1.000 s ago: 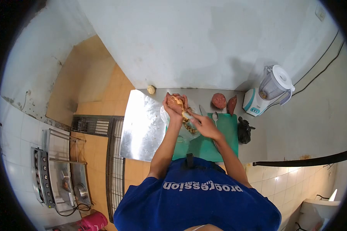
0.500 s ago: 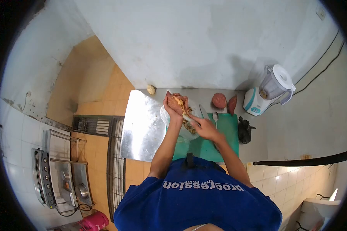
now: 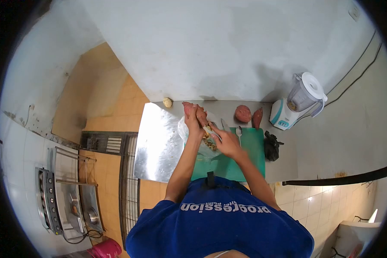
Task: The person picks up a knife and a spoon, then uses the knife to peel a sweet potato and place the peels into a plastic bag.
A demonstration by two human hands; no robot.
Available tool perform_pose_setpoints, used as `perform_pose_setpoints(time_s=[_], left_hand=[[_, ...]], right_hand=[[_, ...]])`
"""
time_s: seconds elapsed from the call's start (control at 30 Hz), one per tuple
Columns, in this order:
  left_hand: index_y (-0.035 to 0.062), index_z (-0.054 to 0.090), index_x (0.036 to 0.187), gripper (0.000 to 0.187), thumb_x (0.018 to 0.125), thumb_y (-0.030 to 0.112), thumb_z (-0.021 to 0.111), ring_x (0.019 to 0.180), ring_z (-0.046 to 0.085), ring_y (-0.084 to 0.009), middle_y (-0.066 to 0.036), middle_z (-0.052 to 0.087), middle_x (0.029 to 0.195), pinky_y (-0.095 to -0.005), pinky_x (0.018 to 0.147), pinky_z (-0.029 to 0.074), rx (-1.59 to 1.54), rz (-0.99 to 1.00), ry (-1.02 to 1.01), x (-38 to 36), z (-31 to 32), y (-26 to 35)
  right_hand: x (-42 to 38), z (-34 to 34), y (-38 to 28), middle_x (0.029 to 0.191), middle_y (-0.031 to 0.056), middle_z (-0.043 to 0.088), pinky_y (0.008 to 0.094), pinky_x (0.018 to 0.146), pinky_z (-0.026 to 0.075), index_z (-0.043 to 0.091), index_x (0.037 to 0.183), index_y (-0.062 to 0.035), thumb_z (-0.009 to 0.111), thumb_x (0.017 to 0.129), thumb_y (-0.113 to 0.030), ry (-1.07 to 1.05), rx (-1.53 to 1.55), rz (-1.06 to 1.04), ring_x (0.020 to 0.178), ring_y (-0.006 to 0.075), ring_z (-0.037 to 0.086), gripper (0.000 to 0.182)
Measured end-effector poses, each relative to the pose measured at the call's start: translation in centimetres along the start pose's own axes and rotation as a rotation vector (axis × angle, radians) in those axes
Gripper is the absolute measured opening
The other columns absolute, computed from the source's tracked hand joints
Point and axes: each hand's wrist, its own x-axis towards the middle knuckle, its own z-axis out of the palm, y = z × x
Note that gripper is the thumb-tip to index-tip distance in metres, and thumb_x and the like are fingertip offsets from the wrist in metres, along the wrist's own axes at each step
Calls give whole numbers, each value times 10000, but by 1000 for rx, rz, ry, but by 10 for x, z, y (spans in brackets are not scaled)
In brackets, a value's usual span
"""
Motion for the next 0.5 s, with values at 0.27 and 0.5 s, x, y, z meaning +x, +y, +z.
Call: perform_pose_setpoints(time_s=[0.27,0.5], left_hand=[[97,544,1056,213,938,230,662,769,605,-193,-56,599,908,-375,771,561,-22,15,-52,19,-20,10],[51,539,926,207,971,252,553,662,543,-181,-63,554,790,-358,731,520,108,-269,-304,-3,-23,2]], right_hand=[[-29,5,26,1020,222,702,511,855,513,550,1436,-268,541,989,-362,-141,-13,143,965,430,660,457],[5,-14,2,1192,234,668,430,948,496,495,1479,-165,529,1021,-342,136,284,71,1097,403,645,492]])
